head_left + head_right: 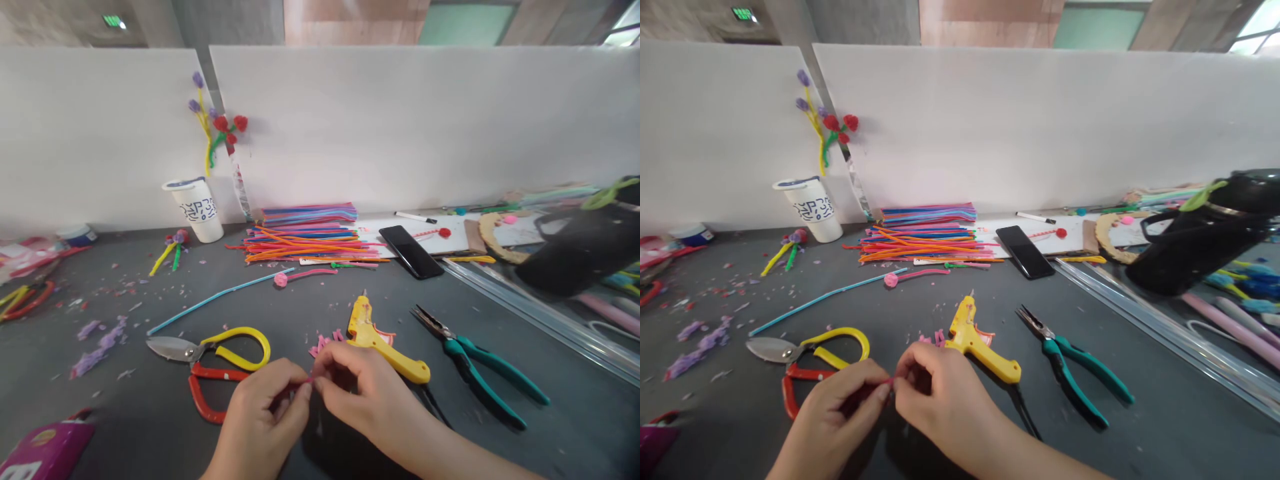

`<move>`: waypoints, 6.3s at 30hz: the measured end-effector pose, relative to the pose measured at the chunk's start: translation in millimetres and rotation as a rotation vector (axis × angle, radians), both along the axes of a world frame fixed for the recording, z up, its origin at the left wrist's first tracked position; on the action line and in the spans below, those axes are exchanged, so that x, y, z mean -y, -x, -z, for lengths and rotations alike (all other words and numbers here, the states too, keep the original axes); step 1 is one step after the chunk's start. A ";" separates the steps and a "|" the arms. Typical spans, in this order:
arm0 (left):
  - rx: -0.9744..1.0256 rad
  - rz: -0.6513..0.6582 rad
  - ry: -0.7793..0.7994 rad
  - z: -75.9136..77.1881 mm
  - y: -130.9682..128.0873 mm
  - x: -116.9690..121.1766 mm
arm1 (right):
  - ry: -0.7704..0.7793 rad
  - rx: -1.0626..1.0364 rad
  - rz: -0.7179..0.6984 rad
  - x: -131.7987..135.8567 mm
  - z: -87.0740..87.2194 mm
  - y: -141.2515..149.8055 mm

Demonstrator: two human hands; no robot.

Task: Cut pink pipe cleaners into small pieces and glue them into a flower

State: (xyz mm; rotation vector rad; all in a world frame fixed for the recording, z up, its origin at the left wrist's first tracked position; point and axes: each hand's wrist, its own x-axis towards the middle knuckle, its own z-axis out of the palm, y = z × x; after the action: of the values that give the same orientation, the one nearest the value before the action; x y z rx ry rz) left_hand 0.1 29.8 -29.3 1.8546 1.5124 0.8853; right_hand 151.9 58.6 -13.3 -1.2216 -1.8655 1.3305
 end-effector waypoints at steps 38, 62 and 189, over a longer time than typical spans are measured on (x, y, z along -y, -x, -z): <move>0.025 -0.007 0.029 -4.4 -1.3 1.1 | -0.005 0.012 0.003 0.0 -2.8 0.9; 0.016 0.001 0.014 -2.2 0.1 0.3 | 0.008 0.013 0.000 1.6 -2.3 -0.5; 0.467 -0.152 0.299 -23.2 22.4 -13.8 | -0.018 0.005 -0.081 -2.4 -23.9 -31.6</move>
State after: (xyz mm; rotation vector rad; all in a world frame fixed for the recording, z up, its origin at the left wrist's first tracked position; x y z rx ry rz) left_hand -22.3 43.6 -6.1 1.2283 1.4054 1.0139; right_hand 183.5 61.0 10.6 -1.1518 -1.9451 1.3512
